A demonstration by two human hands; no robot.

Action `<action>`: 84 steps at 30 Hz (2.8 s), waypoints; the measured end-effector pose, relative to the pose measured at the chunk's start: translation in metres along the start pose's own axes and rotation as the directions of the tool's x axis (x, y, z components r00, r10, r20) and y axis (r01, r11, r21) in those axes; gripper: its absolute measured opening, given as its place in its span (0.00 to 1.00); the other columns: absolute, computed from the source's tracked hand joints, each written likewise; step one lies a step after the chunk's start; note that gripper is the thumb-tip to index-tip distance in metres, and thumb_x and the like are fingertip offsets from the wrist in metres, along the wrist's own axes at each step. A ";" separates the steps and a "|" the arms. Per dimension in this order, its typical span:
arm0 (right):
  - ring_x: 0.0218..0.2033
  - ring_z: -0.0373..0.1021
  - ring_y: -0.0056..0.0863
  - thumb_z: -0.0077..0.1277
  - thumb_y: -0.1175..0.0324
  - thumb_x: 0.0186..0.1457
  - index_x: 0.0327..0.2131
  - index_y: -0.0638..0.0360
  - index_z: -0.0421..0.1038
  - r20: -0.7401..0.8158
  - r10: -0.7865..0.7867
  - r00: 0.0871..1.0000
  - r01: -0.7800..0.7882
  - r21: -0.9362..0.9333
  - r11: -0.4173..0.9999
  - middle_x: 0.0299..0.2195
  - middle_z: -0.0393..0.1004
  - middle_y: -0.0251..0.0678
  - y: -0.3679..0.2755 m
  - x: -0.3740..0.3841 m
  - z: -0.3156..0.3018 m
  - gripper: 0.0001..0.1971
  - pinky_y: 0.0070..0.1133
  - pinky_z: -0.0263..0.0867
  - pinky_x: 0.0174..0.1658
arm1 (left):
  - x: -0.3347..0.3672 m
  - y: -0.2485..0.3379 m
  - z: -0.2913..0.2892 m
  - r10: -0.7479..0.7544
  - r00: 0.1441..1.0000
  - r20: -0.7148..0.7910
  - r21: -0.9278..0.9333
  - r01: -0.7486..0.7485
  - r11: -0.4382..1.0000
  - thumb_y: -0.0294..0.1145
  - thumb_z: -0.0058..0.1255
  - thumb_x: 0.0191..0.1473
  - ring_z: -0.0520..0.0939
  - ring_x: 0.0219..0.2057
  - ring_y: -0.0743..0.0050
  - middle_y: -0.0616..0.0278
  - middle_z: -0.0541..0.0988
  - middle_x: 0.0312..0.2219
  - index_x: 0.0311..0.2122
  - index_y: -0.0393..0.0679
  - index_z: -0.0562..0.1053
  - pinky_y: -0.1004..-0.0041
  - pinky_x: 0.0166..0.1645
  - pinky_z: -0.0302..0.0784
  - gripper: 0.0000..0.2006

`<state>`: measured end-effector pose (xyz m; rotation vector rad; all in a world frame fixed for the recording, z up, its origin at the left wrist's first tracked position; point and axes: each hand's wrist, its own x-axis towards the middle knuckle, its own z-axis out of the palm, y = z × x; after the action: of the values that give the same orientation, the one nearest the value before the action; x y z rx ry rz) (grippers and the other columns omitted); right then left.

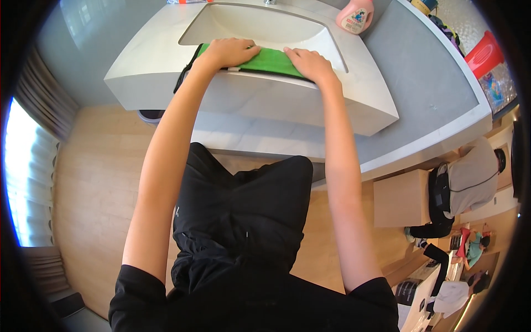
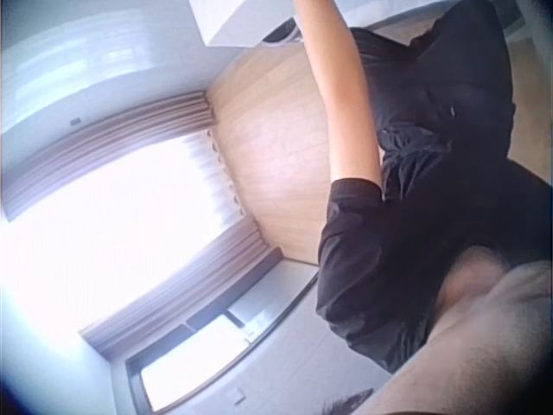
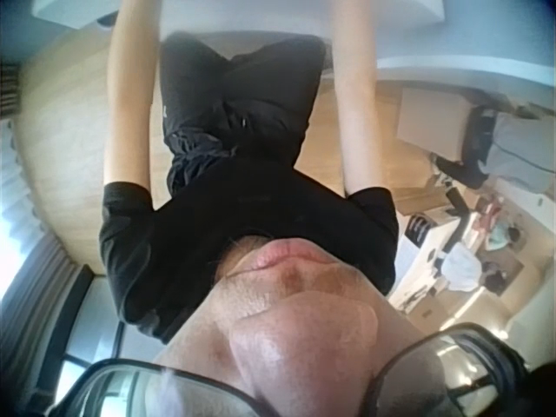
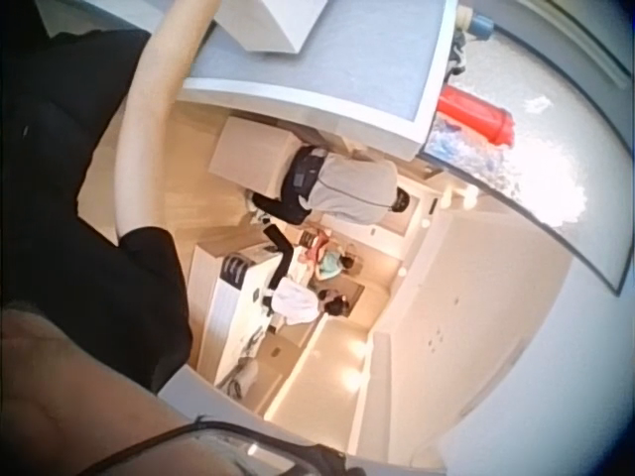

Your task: The person cleans the edge of a bathroom sink by hand using a green cloth, wiping back and forth along the flat surface.

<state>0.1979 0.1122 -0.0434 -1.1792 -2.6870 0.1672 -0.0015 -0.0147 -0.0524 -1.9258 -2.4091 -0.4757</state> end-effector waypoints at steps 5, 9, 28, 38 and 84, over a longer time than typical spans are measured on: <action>0.46 0.76 0.48 0.38 0.47 0.63 0.44 0.52 0.81 -0.076 0.027 0.997 -0.023 0.052 0.998 0.42 0.81 0.47 0.007 0.006 0.003 0.25 0.39 0.69 0.52 | -0.004 0.003 0.003 -0.050 0.995 -0.084 -0.019 0.049 0.999 0.54 0.35 0.64 0.80 0.48 0.49 0.53 0.82 0.44 0.50 0.54 0.78 0.52 0.54 0.72 0.24; 0.43 0.76 0.51 0.39 0.51 0.62 0.41 0.54 0.81 -0.125 0.000 0.992 0.017 0.132 0.991 0.39 0.81 0.51 0.001 -0.010 0.001 0.23 0.38 0.70 0.51 | -0.015 0.003 0.003 -0.072 0.988 -0.139 -0.060 0.064 0.996 0.51 0.37 0.63 0.80 0.47 0.47 0.52 0.83 0.42 0.49 0.52 0.78 0.53 0.54 0.72 0.21; 0.57 0.69 0.45 0.44 0.59 0.65 0.51 0.63 0.74 -0.610 -0.271 0.745 0.280 -0.082 0.956 0.52 0.76 0.46 -0.005 -0.090 0.037 0.20 0.37 0.61 0.61 | -0.106 0.035 0.028 0.252 0.752 -0.609 0.172 -0.185 0.968 0.36 0.43 0.64 0.75 0.56 0.56 0.56 0.77 0.53 0.57 0.45 0.73 0.59 0.62 0.65 0.18; 0.61 0.64 0.51 0.47 0.55 0.66 0.55 0.67 0.71 -0.551 -0.241 0.799 0.277 -0.020 0.961 0.57 0.71 0.52 -0.023 -0.145 0.024 0.25 0.41 0.56 0.65 | -0.139 0.051 0.013 0.177 0.764 -0.621 0.069 -0.172 0.983 0.35 0.47 0.63 0.77 0.54 0.57 0.57 0.79 0.49 0.49 0.43 0.77 0.54 0.67 0.59 0.14; 0.61 0.63 0.50 0.46 0.55 0.66 0.58 0.61 0.70 -0.535 -0.260 0.804 0.236 -0.114 0.965 0.58 0.70 0.52 -0.021 -0.137 0.027 0.24 0.41 0.55 0.65 | -0.131 0.050 0.021 0.186 0.786 -0.590 0.119 -0.142 0.983 0.34 0.50 0.61 0.73 0.58 0.51 0.52 0.75 0.56 0.58 0.43 0.72 0.56 0.64 0.65 0.20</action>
<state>0.2669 -0.0033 -0.0848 -0.7198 -2.2961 -0.2374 0.0814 -0.1237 -0.0882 -1.6059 -1.8091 -0.8312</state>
